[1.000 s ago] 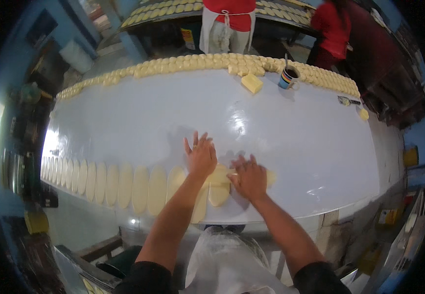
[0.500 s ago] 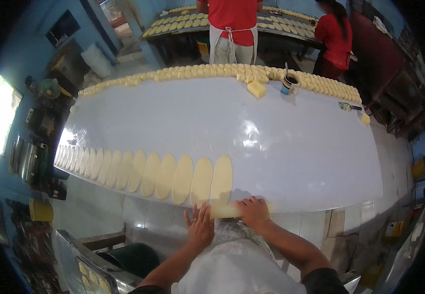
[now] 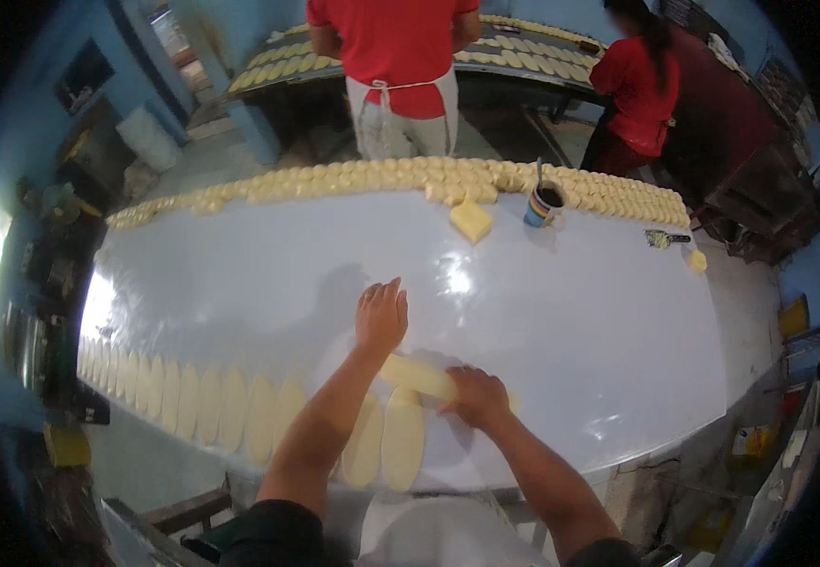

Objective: The person cleans a stainless steel table with a cloth, then repeatedly picks up dough pieces and rolls them flat with a rolling pin. The flattened dough pieces are placed in a row on the table. Other workers are visible in the background.

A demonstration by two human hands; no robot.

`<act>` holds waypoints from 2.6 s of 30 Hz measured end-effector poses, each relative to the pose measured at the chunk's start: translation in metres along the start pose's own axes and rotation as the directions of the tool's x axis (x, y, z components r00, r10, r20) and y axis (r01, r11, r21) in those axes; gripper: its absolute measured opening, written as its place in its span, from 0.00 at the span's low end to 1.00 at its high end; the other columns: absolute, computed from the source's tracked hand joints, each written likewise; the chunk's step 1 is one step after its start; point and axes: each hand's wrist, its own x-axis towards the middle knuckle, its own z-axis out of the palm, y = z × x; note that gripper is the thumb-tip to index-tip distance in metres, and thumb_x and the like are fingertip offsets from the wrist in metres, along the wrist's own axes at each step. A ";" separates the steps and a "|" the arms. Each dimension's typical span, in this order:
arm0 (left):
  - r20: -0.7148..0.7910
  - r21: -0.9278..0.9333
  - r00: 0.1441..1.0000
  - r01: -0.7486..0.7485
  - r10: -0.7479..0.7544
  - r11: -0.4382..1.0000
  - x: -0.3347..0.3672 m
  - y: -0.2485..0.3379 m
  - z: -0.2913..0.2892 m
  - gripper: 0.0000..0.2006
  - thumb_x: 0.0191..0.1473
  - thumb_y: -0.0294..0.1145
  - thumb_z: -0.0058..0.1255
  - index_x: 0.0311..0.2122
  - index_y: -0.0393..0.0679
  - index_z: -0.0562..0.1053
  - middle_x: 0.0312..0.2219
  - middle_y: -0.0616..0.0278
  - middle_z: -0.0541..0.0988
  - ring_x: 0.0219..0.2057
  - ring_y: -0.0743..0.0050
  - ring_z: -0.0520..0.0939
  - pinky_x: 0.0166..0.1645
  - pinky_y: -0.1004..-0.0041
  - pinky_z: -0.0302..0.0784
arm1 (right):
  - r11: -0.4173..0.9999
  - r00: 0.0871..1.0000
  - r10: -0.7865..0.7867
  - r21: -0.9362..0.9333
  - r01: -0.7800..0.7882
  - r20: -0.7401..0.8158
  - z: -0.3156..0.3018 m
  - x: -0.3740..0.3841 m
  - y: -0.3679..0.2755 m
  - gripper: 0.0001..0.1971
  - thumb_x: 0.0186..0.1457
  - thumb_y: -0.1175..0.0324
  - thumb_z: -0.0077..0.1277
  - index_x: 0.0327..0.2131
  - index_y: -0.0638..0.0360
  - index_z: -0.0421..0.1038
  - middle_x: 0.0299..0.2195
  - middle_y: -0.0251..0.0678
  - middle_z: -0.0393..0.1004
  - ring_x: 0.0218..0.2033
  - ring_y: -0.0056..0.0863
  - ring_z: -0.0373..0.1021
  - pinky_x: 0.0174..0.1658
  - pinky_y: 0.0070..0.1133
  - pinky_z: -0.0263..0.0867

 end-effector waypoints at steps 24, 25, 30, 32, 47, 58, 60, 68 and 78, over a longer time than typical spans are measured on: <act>0.174 -0.558 0.960 0.278 -0.218 0.782 0.001 0.015 0.013 0.15 0.53 0.38 0.65 0.39 0.39 0.78 0.30 0.58 0.80 0.33 0.67 0.79 0.40 0.67 0.75 | 0.894 0.870 0.448 0.108 -0.435 -0.206 -0.014 -0.071 0.105 0.38 0.50 0.41 0.63 0.59 0.51 0.68 0.53 0.37 0.75 0.54 0.41 0.70 0.54 0.38 0.69; 0.296 -0.541 0.935 0.331 -0.194 0.773 -0.040 0.015 0.011 0.15 0.52 0.39 0.67 0.37 0.38 0.79 0.26 0.60 0.81 0.29 0.70 0.78 0.37 0.68 0.75 | 0.905 0.883 0.426 0.088 -0.417 -0.196 -0.013 -0.078 0.104 0.37 0.51 0.41 0.63 0.59 0.51 0.68 0.52 0.36 0.75 0.54 0.41 0.70 0.54 0.38 0.69; 0.650 -0.306 0.742 0.456 -0.167 0.836 -0.183 0.048 0.000 0.20 0.55 0.48 0.66 0.38 0.38 0.80 0.30 0.59 0.84 0.33 0.66 0.83 0.42 0.67 0.77 | 0.951 0.921 0.310 0.071 -0.302 -0.237 -0.003 -0.102 0.110 0.36 0.50 0.43 0.65 0.57 0.52 0.68 0.50 0.35 0.75 0.52 0.38 0.71 0.53 0.38 0.69; 0.503 -0.101 0.834 0.318 -0.227 0.943 -0.207 0.065 0.000 0.23 0.55 0.51 0.65 0.40 0.38 0.79 0.32 0.54 0.84 0.34 0.60 0.84 0.43 0.63 0.78 | 0.956 0.917 0.293 0.065 -0.286 -0.270 -0.001 -0.115 0.108 0.36 0.49 0.44 0.66 0.57 0.52 0.68 0.48 0.35 0.76 0.52 0.38 0.71 0.52 0.37 0.69; 0.032 -0.920 0.997 0.058 -0.074 0.387 -0.248 0.057 0.056 0.28 0.73 0.44 0.29 0.68 0.35 0.62 0.67 0.45 0.64 0.73 0.46 0.54 0.75 0.47 0.36 | 0.958 0.916 -0.274 -0.166 0.233 -0.294 0.030 -0.129 0.098 0.37 0.43 0.45 0.68 0.57 0.44 0.71 0.51 0.26 0.77 0.52 0.33 0.70 0.54 0.34 0.67; -0.017 -0.071 0.999 0.034 -0.035 0.997 -0.169 0.047 0.052 0.19 0.66 0.36 0.39 0.56 0.42 0.75 0.69 0.51 0.62 0.73 0.41 0.52 0.73 0.35 0.32 | 0.968 0.943 -0.211 -0.190 0.165 -0.256 0.008 -0.030 0.050 0.35 0.63 0.32 0.41 0.67 0.37 0.64 0.69 0.32 0.61 0.72 0.44 0.53 0.68 0.48 0.52; -0.134 -0.093 0.990 0.029 -0.041 0.995 -0.138 0.052 0.044 0.19 0.66 0.35 0.39 0.55 0.43 0.76 0.69 0.51 0.61 0.74 0.42 0.52 0.73 0.35 0.31 | 0.982 0.955 -0.154 -0.148 0.119 -0.254 0.010 -0.019 0.049 0.35 0.64 0.33 0.40 0.68 0.36 0.63 0.71 0.32 0.59 0.72 0.45 0.51 0.68 0.49 0.52; -0.136 -0.010 0.986 -0.100 0.097 0.995 -0.144 0.043 0.049 0.19 0.66 0.37 0.36 0.48 0.43 0.81 0.65 0.54 0.70 0.72 0.42 0.58 0.73 0.36 0.31 | 0.990 0.956 -0.111 -0.118 0.082 -0.270 0.001 -0.012 0.042 0.34 0.68 0.36 0.36 0.69 0.40 0.60 0.71 0.34 0.57 0.72 0.49 0.51 0.68 0.46 0.54; 0.104 0.065 0.995 -0.019 0.012 0.998 -0.191 0.073 0.040 0.22 0.69 0.41 0.34 0.57 0.42 0.76 0.64 0.55 0.71 0.70 0.40 0.59 0.73 0.36 0.35 | 0.983 0.868 -0.165 -0.153 0.104 -0.469 0.083 -0.098 0.033 0.25 0.63 0.44 0.49 0.55 0.46 0.74 0.57 0.33 0.75 0.62 0.39 0.66 0.58 0.44 0.59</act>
